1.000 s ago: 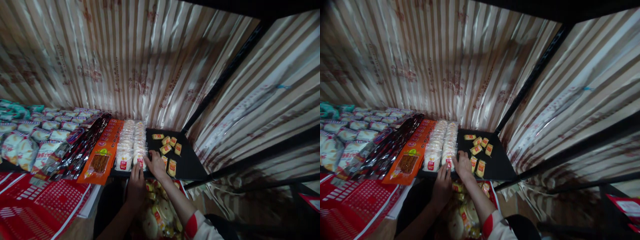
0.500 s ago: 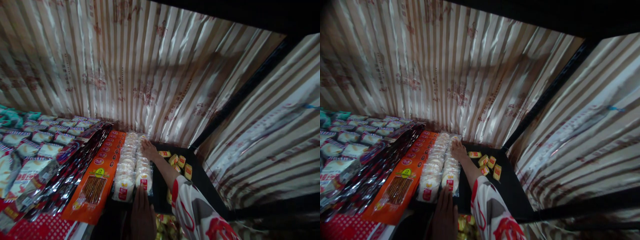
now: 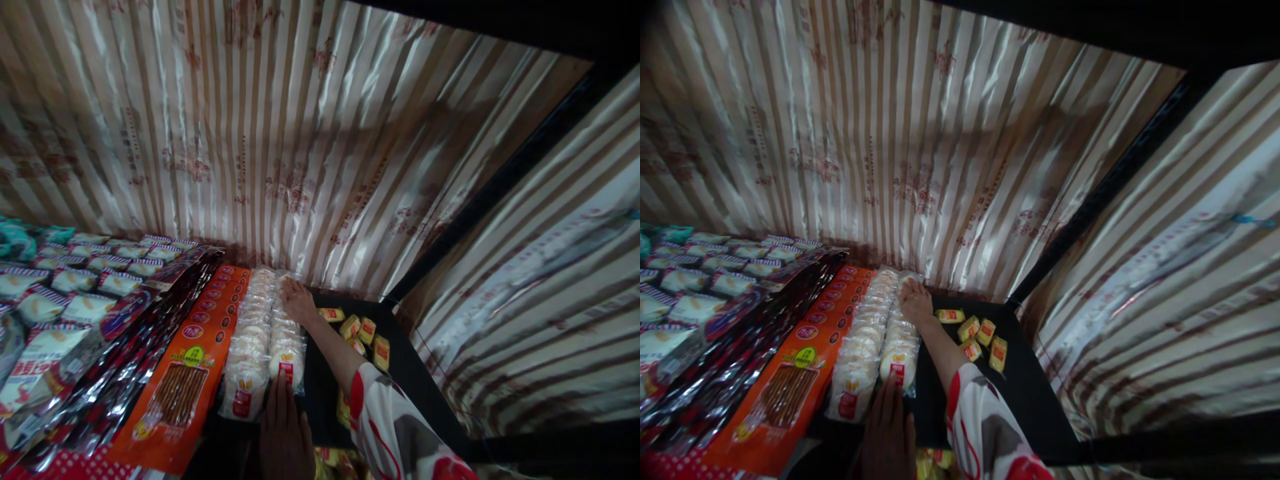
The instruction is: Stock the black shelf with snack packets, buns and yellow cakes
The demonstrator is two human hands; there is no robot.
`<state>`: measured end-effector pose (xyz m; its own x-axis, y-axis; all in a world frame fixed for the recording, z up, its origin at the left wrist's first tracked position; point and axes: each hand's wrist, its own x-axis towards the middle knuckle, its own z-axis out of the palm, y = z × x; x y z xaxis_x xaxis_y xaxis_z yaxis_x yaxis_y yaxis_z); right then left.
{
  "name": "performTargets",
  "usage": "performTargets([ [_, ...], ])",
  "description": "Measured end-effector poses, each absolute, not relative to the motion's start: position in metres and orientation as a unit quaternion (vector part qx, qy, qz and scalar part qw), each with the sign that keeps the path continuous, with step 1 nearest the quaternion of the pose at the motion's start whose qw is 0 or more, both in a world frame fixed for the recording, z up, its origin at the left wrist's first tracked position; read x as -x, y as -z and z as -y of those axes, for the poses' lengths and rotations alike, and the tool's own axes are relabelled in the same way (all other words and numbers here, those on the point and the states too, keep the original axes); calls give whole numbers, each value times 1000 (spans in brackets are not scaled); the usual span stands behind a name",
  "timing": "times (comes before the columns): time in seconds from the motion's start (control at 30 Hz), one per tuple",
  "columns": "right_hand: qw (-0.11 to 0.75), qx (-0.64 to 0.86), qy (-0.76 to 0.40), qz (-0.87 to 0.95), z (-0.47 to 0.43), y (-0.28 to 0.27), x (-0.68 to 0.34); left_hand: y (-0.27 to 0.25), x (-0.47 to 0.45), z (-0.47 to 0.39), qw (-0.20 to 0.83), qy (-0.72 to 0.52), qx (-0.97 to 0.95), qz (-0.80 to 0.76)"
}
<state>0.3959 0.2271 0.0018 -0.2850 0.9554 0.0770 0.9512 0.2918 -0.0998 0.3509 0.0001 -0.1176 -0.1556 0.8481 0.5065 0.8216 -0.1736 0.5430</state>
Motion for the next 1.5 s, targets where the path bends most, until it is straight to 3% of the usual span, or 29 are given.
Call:
performTargets([
  [0.3,51,599,-60,797,-239,9,-394,108,-352,-3,15,-409,-635,-655],
  [0.37,115,601,-54,789,-235,7,-397,104,-352,-2,18,-405,-641,-652],
  [0.57,419,540,-76,726,-166,-3,-426,84,-349,7,21,-371,-664,-649],
  [0.67,489,542,-84,678,-96,-4,-449,79,-347,13,9,-380,-685,-621],
  [0.77,504,574,-95,638,-20,9,-474,79,-341,22,-7,-407,-729,-550],
  [0.9,432,628,-139,632,62,53,-508,82,-333,45,38,-381,-806,-451],
  [1.03,224,668,-220,675,114,92,-528,91,-335,75,151,-257,-834,-465],
  [1.13,120,666,-257,690,136,98,-525,101,-348,98,277,-176,-794,-511],
  [1.27,35,678,-241,694,146,88,-516,111,-372,119,390,-152,-708,-569],
  [1.5,0,698,-197,688,146,80,-515,114,-389,128,395,-162,-678,-598],
])
